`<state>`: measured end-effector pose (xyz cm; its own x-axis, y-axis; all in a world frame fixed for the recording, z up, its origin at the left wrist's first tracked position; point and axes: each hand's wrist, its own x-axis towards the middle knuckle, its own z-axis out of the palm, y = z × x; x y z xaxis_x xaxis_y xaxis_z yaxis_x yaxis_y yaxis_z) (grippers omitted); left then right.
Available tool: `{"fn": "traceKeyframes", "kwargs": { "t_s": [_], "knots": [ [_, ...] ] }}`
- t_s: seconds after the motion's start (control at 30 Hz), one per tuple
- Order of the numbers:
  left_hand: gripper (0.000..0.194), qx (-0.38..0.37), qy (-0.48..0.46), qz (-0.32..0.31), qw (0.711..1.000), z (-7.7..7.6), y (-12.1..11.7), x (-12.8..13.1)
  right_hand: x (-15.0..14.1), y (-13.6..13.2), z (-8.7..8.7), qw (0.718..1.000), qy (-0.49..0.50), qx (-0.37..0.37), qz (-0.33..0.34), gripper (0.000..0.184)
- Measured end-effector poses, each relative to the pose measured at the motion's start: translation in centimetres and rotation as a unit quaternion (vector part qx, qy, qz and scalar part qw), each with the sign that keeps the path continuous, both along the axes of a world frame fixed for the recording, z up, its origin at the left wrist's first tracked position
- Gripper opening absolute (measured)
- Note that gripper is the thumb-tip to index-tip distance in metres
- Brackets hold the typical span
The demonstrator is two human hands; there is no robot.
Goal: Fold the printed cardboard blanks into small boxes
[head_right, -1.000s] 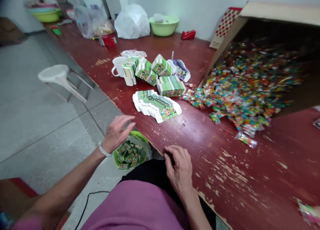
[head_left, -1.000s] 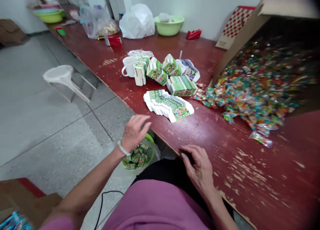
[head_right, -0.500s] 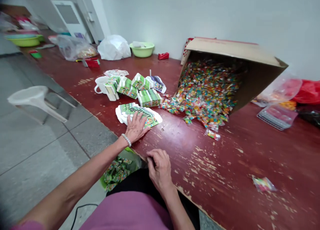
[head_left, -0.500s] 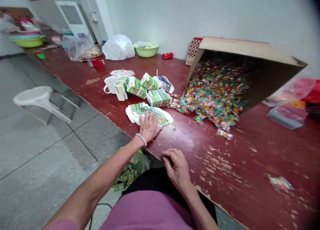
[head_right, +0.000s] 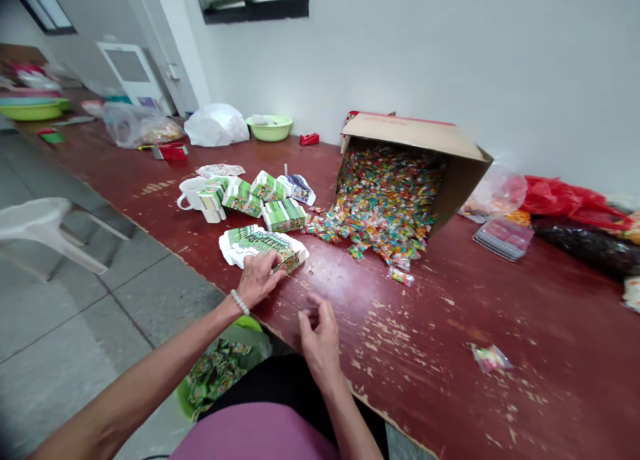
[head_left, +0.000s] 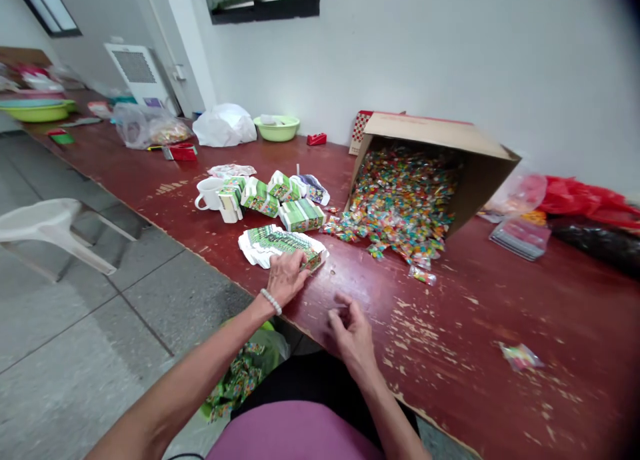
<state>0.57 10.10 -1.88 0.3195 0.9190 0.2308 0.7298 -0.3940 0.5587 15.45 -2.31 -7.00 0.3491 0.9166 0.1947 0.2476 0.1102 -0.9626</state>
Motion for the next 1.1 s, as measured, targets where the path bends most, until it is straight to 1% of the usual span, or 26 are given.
{"fn": "traceKeyframes", "kwargs": {
  "t_s": [0.07, 0.1, 0.13, 0.17, 0.2, 0.23, 0.27, 0.3, 0.33, 0.37, 0.4, 0.43, 0.5, 0.57, 0.63, 0.73, 0.83, 0.93, 1.03, 1.07, 1.1],
  "knots": [
    [0.011, -0.042, -0.055, -0.011, 0.998, 0.1, -2.0, 0.0, 0.3, 0.8, 0.5, 0.992, 0.116, -0.033, -0.045, 0.046],
    [0.015, -0.059, -0.075, -0.017, 0.995, 0.3, -3.0, 0.0, 0.4, 1.1, 0.9, 0.984, 0.171, -0.037, -0.045, 0.050],
    [0.018, -0.084, -0.099, -0.027, 0.991, 0.4, -4.0, -0.1, 0.4, 1.2, 1.5, 0.975, 0.220, -0.032, -0.032, 0.048],
    [0.021, -0.126, -0.133, -0.043, 0.982, 0.6, -5.0, -0.2, 0.4, 1.3, 2.2, 0.965, 0.261, -0.022, -0.012, 0.043],
    [0.023, -0.191, -0.179, -0.069, 0.963, 0.9, -6.0, -0.3, 0.3, 1.1, 2.9, 0.956, 0.292, -0.012, 0.010, 0.036],
    [0.025, -0.279, -0.232, -0.104, 0.926, 1.2, -6.8, -0.4, 0.2, 0.8, 3.6, 0.949, 0.314, -0.008, 0.033, 0.031],
    [0.029, -0.378, -0.286, -0.143, 0.869, 1.5, -7.5, -0.5, 0.1, 0.4, 4.3, 0.944, 0.325, -0.014, 0.058, 0.028],
    [0.035, -0.471, -0.333, -0.182, 0.797, 1.7, -8.1, -0.5, 0.1, 0.0, 4.9, 0.940, 0.328, -0.026, 0.084, 0.026],
    [0.040, -0.545, -0.365, -0.214, 0.724, 1.8, -8.6, -0.4, 0.0, -0.6, 5.5, 0.937, 0.327, -0.041, 0.113, 0.025],
    [0.044, -0.591, -0.381, -0.237, 0.670, 1.9, -9.0, -0.4, 0.0, -1.1, 6.0, 0.934, 0.325, -0.055, 0.141, 0.025],
    [0.045, -0.615, -0.393, -0.251, 0.636, 1.9, -9.4, -0.2, 0.0, -1.6, 6.3, 0.929, 0.325, -0.063, 0.162, 0.024],
    [0.045, -0.622, -0.406, -0.258, 0.618, 1.8, -9.6, -0.1, 0.0, -2.0, 6.6, 0.924, 0.330, -0.068, 0.180, 0.024],
    [0.043, -0.612, -0.431, -0.265, 0.608, 1.5, -10.0, 0.1, 0.1, -2.7, 7.0, 0.913, 0.341, -0.078, 0.210, 0.026],
    [0.042, -0.595, -0.445, -0.270, 0.613, 1.3, -10.1, 0.1, 0.2, -3.2, 7.2, 0.908, 0.339, -0.086, 0.232, 0.032],
    [0.044, -0.585, -0.446, -0.275, 0.619, 1.2, -10.1, 0.0, 0.3, -3.5, 7.3, 0.914, 0.317, -0.084, 0.238, 0.036],
    [0.049, -0.581, -0.444, -0.268, 0.627, 1.4, -10.2, -0.3, 0.2, -3.8, 7.5, 0.923, 0.295, -0.077, 0.234, 0.037],
    [0.054, -0.584, -0.450, -0.267, 0.621, 1.7, -10.5, -0.3, 0.0, -4.2, 7.7, 0.917, 0.304, -0.087, 0.244, 0.039],
    [0.051, -0.576, -0.456, -0.269, 0.623, 2.2, -10.9, 0.0, -0.1, -4.4, 7.8, 0.914, 0.300, -0.099, 0.254, 0.041],
    [0.048, -0.572, -0.450, -0.259, 0.635, 3.0, -11.1, 0.2, -0.3, -4.5, 8.0, 0.922, 0.265, -0.106, 0.261, 0.040],
    [0.048, -0.569, -0.449, -0.257, 0.639, 3.3, -11.2, 0.3, -0.3, -4.5, 8.1, 0.932, 0.241, -0.099, 0.251, 0.041],
    [0.049, -0.565, -0.450, -0.256, 0.642, 3.6, -11.2, 0.3, -0.3, -4.5, 8.1, 0.949, 0.207, -0.080, 0.224, 0.042]
  ]
}}
